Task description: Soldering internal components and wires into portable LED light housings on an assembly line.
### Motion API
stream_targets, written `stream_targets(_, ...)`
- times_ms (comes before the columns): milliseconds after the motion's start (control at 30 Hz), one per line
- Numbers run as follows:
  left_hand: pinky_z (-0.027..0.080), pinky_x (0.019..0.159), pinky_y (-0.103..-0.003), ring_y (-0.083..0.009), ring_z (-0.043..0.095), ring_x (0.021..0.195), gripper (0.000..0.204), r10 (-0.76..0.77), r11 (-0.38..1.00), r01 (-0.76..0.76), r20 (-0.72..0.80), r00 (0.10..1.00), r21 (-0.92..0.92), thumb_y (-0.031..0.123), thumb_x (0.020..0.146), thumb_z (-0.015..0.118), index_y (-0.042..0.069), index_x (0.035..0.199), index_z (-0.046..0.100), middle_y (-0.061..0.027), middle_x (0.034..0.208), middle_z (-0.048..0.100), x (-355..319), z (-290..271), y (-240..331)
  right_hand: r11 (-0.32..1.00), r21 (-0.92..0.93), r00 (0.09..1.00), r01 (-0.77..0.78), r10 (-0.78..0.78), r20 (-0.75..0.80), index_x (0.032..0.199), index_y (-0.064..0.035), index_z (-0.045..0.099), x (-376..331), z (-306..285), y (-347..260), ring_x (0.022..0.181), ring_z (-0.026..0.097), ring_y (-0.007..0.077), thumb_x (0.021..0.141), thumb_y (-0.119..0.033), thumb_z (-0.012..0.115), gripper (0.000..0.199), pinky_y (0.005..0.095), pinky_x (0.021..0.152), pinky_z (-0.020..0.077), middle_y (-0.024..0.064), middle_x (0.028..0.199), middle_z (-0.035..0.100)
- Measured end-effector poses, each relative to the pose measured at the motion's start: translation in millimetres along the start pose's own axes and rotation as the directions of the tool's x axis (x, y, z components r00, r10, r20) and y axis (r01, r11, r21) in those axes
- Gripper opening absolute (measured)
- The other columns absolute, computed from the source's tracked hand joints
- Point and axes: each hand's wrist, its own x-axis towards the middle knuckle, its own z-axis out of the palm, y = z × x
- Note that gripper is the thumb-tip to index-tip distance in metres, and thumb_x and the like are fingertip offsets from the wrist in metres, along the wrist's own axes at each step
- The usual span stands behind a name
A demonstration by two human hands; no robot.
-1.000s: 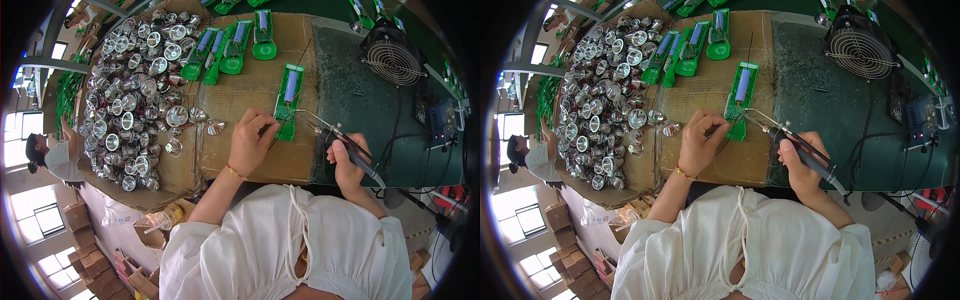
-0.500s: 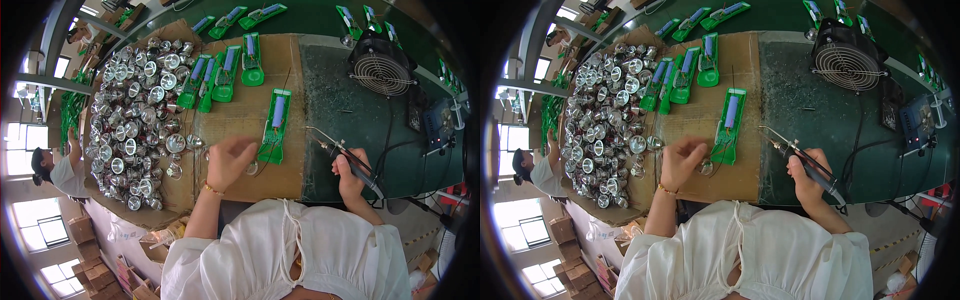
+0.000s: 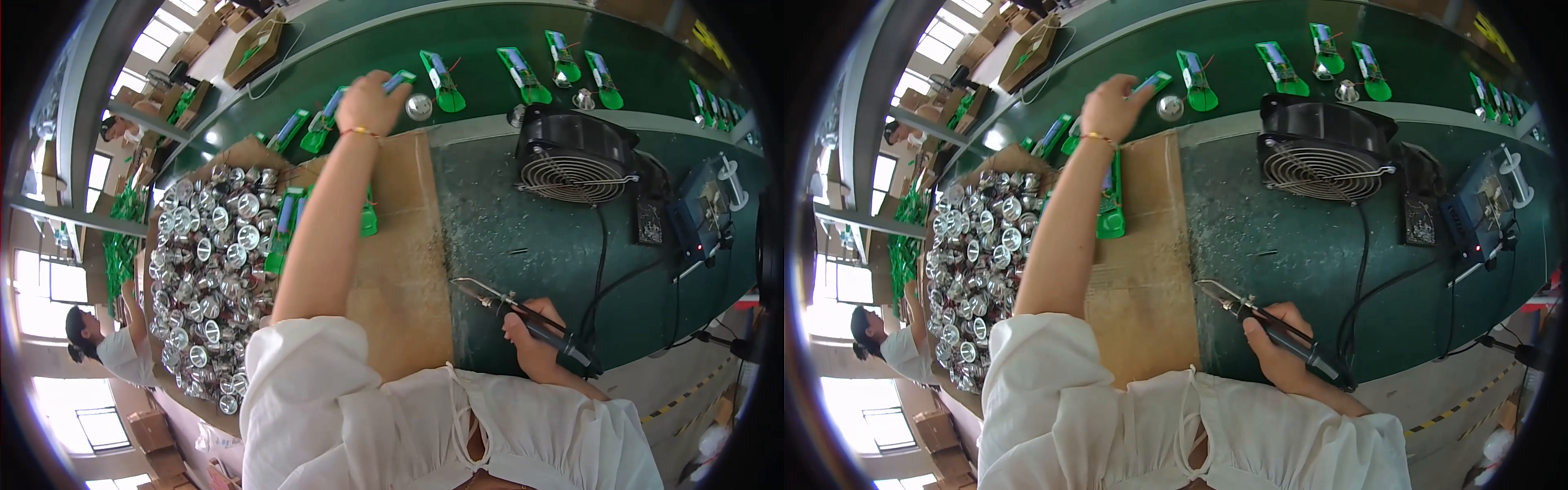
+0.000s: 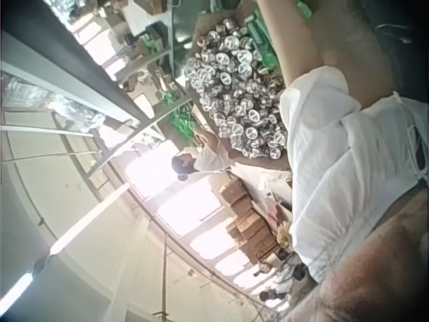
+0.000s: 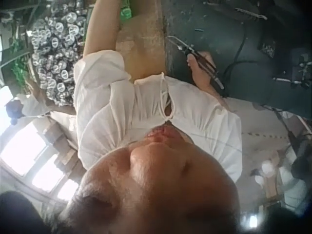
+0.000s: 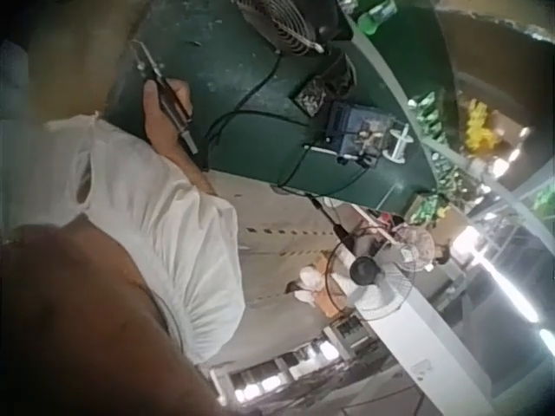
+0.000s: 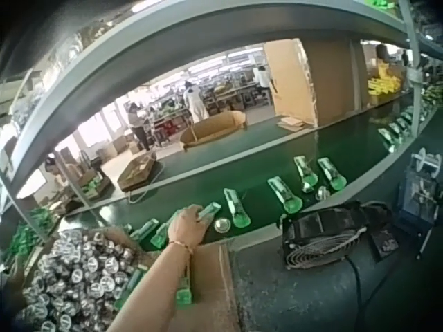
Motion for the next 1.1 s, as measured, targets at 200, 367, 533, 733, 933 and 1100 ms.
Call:
stream_targets(200, 0.047, 0.081, -0.041, -0.0305, 0.058, 0.099, 0.055, -0.254, 0.846, -0.071, 0.517, 0.817, 0.528, 0.052, 0.071, 0.059, 0.012, 0.109, 0.059, -0.0145, 0.107, 0.06, -30.9, -31.8, -33.2, 0.998, 0.037, 0.999, -0.047, 0.046, 0.026, 0.083, -0.0013, 0.051, 0.9, -2.0, -10.9, 0.057, 0.054, 0.0067, 0.079, -0.007, 0.065, 0.016, 0.0217, 0.051, 0.0437, 0.0042, 0.066, 0.059)
stream_targets(367, 0.047, 0.077, -0.043, -0.0319, 0.062, 0.086, 0.049, 0.049, 0.906, -0.242, 0.481, 0.875, 0.347, 0.051, 0.073, 0.058, 0.015, 0.108, 0.059, -0.0146, 0.091, 0.065, -100.2, -24.6, -21.1, 0.999, 0.027, 0.999, 0.023, -0.022, -0.026, 0.082, -0.0016, 0.052, -0.7, 0.4, -5.3, 0.055, 0.054, 0.0072, 0.079, -0.008, 0.064, 0.015, 0.0215, 0.049, 0.0437, 0.0049, 0.065, 0.059)
stream_targets(533, 0.04, 0.073, -0.04, -0.0257, 0.059, 0.081, 0.038, 0.074, 0.954, -0.166, 0.344, 0.936, 0.248, 0.044, 0.074, 0.063, 0.012, 0.095, 0.061, -0.0092, 0.08, 0.063, -177.2, -63.5, 7.4, 0.992, -0.015, 0.992, 0.123, -0.124, -0.032, 0.082, -0.0021, 0.049, -0.7, 10.3, -5.9, 0.051, 0.051, 0.0087, 0.082, -0.011, 0.06, 0.014, 0.0205, 0.046, 0.0402, 0.0065, 0.063, 0.056)
stream_targets(733, 0.045, 0.056, -0.031, -0.0248, 0.056, 0.063, 0.014, -0.111, 0.982, 0.051, -0.338, 0.934, -0.18, 0.013, 0.07, 0.07, 0.005, 0.073, 0.06, -0.0083, 0.074, 0.056, -286.9, -121.9, -36.6, 0.986, -0.056, 0.982, 0.156, -0.161, -0.096, 0.086, -0.0002, 0.052, -3.1, 6.0, 4.0, 0.052, 0.051, 0.0071, 0.083, -0.009, 0.061, 0.013, 0.0184, 0.048, 0.0404, 0.0063, 0.065, 0.057)
stream_targets(933, 0.041, 0.046, -0.033, -0.022, 0.053, 0.051, 0.027, -0.355, 0.915, 0.384, -0.21, 0.911, 0.122, 0.027, 0.067, 0.074, 0.009, 0.065, 0.054, -0.0029, 0.058, 0.052, -367.2, -140.7, -72.2, 0.979, -0.044, 0.979, 0.201, -0.202, -0.008, 0.086, 0.0006, 0.052, -5.4, 13.6, 2.2, 0.052, 0.051, 0.0073, 0.083, -0.01, 0.06, 0.014, 0.0179, 0.047, 0.0396, 0.0061, 0.065, 0.056)
stream_targets(1100, 0.046, 0.048, -0.036, -0.0288, 0.062, 0.06, 0.047, -0.622, 0.671, 0.499, 0.05, 0.781, 0.548, 0.05, 0.077, 0.056, 0.005, 0.064, 0.062, -0.0126, 0.068, 0.063, -327.5, -124.2, -68.8, 0.973, -0.057, 0.974, 0.225, -0.224, 0.018, 0.086, 0.0005, 0.051, -18.2, 16.1, 1.3, 0.053, 0.051, 0.0072, 0.084, -0.011, 0.06, 0.014, 0.0182, 0.047, 0.0397, 0.0064, 0.065, 0.056)
